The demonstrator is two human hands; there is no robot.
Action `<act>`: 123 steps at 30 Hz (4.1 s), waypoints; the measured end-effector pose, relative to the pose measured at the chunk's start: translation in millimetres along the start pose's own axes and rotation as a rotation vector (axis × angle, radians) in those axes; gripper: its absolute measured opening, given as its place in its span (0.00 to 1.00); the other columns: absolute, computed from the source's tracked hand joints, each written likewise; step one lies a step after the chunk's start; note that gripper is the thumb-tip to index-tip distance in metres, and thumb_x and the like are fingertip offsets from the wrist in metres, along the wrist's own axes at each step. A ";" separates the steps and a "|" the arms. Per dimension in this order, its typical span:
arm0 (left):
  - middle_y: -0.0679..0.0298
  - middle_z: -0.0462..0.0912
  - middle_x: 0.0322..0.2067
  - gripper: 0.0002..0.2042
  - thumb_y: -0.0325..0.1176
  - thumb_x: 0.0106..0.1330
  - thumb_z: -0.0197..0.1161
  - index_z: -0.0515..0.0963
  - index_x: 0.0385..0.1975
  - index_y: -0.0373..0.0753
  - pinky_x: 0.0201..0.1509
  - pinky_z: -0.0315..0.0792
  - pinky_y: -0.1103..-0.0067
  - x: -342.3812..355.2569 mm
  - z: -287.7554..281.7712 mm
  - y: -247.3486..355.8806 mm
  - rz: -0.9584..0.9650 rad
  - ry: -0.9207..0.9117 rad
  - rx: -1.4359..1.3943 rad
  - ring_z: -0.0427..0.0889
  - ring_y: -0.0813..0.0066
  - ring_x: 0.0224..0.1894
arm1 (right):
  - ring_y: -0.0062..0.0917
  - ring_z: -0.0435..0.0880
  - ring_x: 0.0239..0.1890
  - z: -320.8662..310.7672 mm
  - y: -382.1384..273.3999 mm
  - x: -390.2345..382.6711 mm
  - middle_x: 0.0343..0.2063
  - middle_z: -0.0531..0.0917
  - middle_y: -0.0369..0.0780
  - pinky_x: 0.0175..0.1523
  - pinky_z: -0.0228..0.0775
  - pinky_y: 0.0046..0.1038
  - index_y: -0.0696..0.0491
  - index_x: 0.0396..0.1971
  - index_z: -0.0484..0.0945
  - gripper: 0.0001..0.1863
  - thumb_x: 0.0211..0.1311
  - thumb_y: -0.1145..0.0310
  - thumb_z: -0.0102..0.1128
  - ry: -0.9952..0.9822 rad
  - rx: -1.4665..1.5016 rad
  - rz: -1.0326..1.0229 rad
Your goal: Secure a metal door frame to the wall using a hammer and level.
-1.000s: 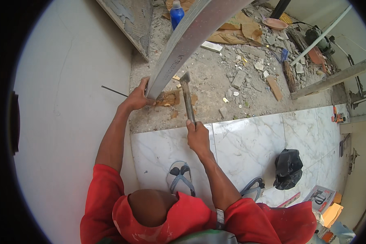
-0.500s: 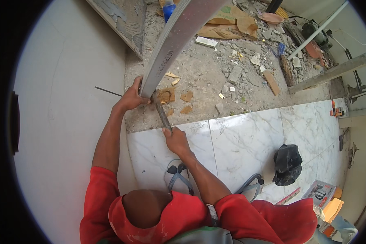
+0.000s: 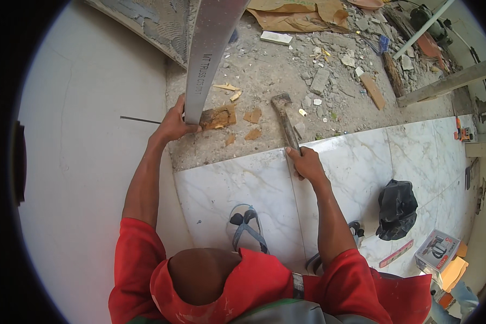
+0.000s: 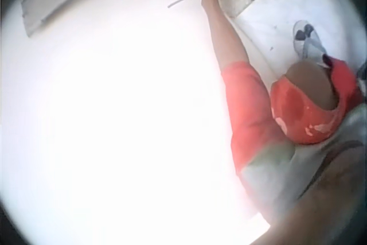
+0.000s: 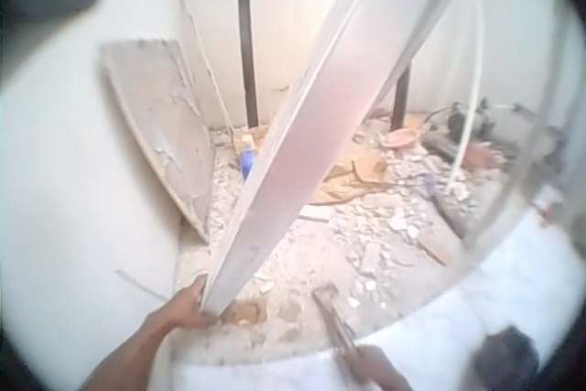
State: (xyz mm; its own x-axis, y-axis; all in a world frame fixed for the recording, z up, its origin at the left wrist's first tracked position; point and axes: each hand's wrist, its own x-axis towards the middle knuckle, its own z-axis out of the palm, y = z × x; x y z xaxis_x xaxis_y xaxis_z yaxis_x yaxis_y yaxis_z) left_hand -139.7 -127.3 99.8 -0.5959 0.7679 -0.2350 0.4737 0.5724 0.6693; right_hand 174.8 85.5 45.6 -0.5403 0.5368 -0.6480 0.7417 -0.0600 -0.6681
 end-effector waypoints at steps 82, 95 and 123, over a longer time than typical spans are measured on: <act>0.54 0.76 0.44 0.15 0.32 0.62 0.61 0.73 0.46 0.32 0.44 0.70 0.70 -108.6 -118.9 728.1 0.119 -0.870 0.135 0.76 0.61 0.46 | 0.44 0.76 0.50 -468.0 -117.0 -448.2 0.39 0.78 0.50 0.50 0.70 0.45 0.58 0.39 0.77 0.17 0.55 0.62 0.58 0.323 0.118 0.424; 0.46 0.58 0.61 0.33 0.45 0.62 0.61 0.58 0.62 0.34 0.64 0.59 0.61 -148.9 131.8 656.1 -0.039 -0.792 0.443 0.61 0.51 0.63 | 0.51 0.73 0.52 -349.3 308.2 -338.3 0.49 0.73 0.58 0.56 0.66 0.45 0.61 0.48 0.70 0.28 0.52 0.56 0.59 0.588 0.520 1.143; 0.66 0.76 0.38 0.23 0.48 0.73 0.46 0.73 0.49 0.31 0.46 0.67 0.83 -26.6 42.0 1022.0 0.184 -0.641 -0.654 0.72 0.81 0.40 | 0.31 0.71 0.54 -631.7 -256.2 -420.3 0.51 0.71 0.47 0.61 0.60 0.32 0.61 0.61 0.59 0.29 0.71 0.53 0.43 0.984 0.909 -0.484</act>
State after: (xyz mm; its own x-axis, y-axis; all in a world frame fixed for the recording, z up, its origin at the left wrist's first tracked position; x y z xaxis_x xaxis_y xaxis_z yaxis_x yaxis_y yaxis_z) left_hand 387.4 449.3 760.5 0.0157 0.9540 -0.2994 -0.0503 0.2998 0.9527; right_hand 462.9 406.9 720.2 0.1084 0.9937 -0.0294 -0.1454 -0.0135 -0.9893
